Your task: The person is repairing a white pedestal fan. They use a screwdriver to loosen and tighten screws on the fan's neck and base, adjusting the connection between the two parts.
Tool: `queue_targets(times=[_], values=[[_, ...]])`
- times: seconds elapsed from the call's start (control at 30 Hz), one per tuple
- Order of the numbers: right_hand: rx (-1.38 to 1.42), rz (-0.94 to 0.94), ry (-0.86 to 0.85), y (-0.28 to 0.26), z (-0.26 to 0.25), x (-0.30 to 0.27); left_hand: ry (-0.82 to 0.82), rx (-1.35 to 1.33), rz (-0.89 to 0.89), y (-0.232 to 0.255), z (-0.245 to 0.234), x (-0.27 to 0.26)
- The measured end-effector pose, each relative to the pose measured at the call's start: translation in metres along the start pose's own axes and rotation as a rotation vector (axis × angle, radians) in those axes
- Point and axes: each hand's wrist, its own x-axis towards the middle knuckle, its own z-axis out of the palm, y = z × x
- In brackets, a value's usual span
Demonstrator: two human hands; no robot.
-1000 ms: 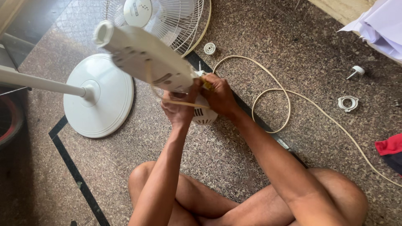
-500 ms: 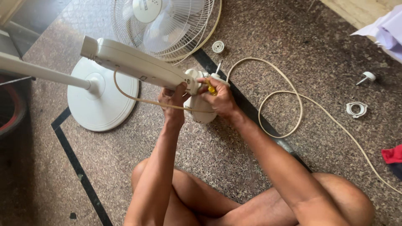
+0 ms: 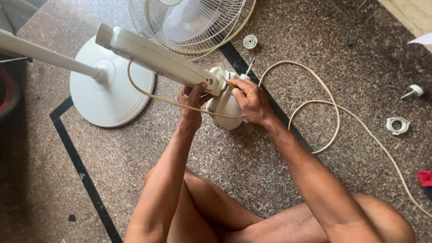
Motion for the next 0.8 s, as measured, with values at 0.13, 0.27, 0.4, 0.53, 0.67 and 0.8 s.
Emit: queue_targets(times=[0.13, 0.27, 0.4, 0.53, 0.67, 0.8], values=[[-0.176, -0.022, 0.084, -0.017, -0.003, -0.003, 0.000, 0.005, -0.009, 0.000, -0.007, 0.003], [-0.188, -0.211, 0.158, -0.027, -0.006, -0.005, -0.015, 0.003, -0.008, 0.001, -0.007, 0.003], [-0.020, -0.179, 0.135, -0.034, -0.010, -0.006, -0.025, 0.014, -0.026, 0.003, -0.004, 0.003], [-0.165, -0.209, 0.126, -0.042, -0.017, -0.006, -0.050, 0.020, -0.012, 0.005, -0.001, 0.000], [-0.210, -0.254, 0.146, -0.049, -0.020, -0.007, -0.039, 0.023, -0.031, 0.006, 0.001, 0.000], [-0.178, -0.256, 0.131, -0.054, -0.021, -0.007, -0.020, 0.006, -0.037, 0.007, 0.003, -0.002]])
